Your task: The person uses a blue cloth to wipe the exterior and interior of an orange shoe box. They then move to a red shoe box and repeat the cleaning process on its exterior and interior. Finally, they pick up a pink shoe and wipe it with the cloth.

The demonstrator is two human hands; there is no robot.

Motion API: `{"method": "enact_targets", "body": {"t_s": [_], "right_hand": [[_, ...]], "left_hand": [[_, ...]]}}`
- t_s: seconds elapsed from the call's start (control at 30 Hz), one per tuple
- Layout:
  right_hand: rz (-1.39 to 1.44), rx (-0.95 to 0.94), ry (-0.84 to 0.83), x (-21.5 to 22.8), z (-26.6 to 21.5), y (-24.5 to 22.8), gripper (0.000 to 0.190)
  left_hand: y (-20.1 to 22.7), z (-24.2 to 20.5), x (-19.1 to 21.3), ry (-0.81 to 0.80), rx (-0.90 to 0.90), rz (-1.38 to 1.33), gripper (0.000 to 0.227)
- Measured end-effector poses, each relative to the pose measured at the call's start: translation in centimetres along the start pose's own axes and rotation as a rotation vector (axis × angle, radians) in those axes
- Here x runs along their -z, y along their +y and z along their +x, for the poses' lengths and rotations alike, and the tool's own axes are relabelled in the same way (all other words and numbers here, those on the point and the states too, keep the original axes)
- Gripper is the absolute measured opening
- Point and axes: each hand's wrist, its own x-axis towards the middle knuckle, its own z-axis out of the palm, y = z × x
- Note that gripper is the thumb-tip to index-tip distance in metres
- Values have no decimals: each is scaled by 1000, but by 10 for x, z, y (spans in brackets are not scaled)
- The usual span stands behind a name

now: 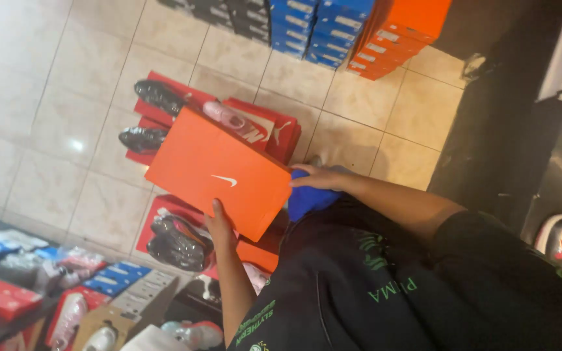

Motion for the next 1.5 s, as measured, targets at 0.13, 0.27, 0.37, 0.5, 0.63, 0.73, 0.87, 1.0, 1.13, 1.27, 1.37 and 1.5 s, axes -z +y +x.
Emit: {"method": "enact_targets", "body": {"t_s": [0.13,0.27,0.37,0.5,0.63,0.73,0.87,1.0,1.13,1.27,1.37,1.5], "right_hand": [[264,91,150,36,-53,21,82],[457,209,243,73,-56,63,77],[548,250,282,111,-74,97,92],[603,307,379,201,-101,128,81],[717,374,460,285,-95,193,79],[735,331,528,334,-114,210,72],[850,284,626,367,-117,209,79],[917,255,662,410,-93,202,83],[1008,218,724,449,-43,236,85],[1099,165,761,505,-5,237,75],[1153,117,741,543,16,212,73],[1208,79,719,596,42,180,80]], "left_hand": [[57,-25,-63,-245,-125,68,73],[105,-44,-142,-616,-296,39,76],[102,-33,-222,-567,-210,175,58],[127,-80,-344,-645,-307,460,83],[108,-86,-460,-816,-304,331,74],[138,-132,-537,-898,-239,390,82],[158,-163,-622,-944,-174,505,93],[148,-126,-695,-1076,-123,550,94],[103,-76,-768,-1166,-43,511,92],[97,-28,-854,-1250,0,548,92],[117,-11,-882,-1286,-23,522,87],[159,-9,-939,-1296,18,570,91]]}}
